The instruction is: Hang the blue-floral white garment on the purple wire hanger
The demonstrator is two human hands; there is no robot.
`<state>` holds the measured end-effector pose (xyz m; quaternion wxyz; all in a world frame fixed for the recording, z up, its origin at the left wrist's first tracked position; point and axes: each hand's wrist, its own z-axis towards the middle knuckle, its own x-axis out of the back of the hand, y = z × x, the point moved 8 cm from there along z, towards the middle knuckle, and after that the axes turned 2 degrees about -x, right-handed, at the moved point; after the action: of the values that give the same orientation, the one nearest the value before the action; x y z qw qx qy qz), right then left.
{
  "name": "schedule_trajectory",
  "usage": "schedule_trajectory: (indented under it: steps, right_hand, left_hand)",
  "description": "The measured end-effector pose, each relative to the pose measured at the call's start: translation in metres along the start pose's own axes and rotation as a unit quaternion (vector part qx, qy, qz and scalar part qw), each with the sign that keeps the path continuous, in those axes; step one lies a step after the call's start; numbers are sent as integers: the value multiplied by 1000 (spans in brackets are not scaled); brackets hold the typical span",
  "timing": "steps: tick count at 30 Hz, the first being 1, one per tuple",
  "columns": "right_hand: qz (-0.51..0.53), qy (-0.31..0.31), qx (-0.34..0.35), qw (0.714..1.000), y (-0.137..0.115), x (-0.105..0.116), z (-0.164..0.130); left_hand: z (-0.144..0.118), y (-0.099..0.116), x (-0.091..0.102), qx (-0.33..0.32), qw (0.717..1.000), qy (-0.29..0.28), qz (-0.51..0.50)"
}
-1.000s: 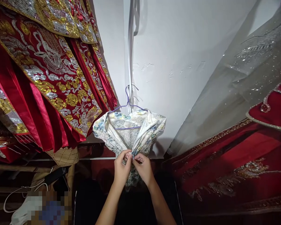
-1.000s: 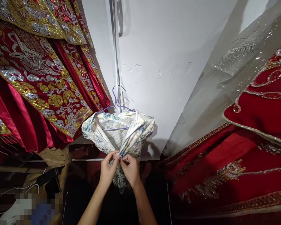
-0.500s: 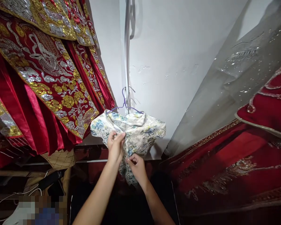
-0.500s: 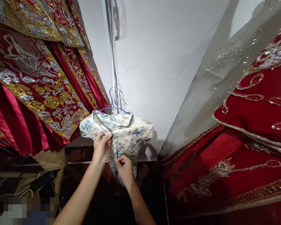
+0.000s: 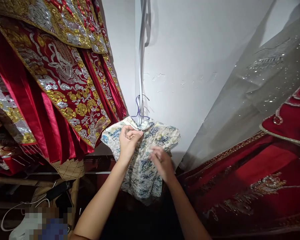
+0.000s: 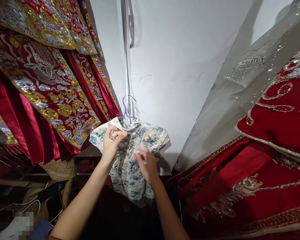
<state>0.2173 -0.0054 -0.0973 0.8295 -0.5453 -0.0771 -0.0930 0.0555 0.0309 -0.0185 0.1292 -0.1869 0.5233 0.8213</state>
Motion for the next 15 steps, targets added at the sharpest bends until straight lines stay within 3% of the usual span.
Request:
schedule_trajectory:
  steps: [3, 5, 10, 13, 15]
  right_hand:
    - [-12, -3, 71, 997, -54, 12, 48]
    - [-50, -19, 112, 992, -75, 8, 71]
    - [-133, 12, 177, 975, -88, -1, 82]
    - [-124, 39, 182, 975, -95, 3, 78]
    - [-78, 77, 180, 978, -105, 18, 80]
  left_hand:
    - [-4, 1, -1, -5, 1000, -6, 2]
    - [-5, 4, -2, -14, 1000, -4, 1]
    - [0, -6, 3, -20, 1000, -5, 22]
    - [-2, -30, 10, -22, 999, -5, 35]
    - [-15, -56, 19, 3, 999, 10, 53]
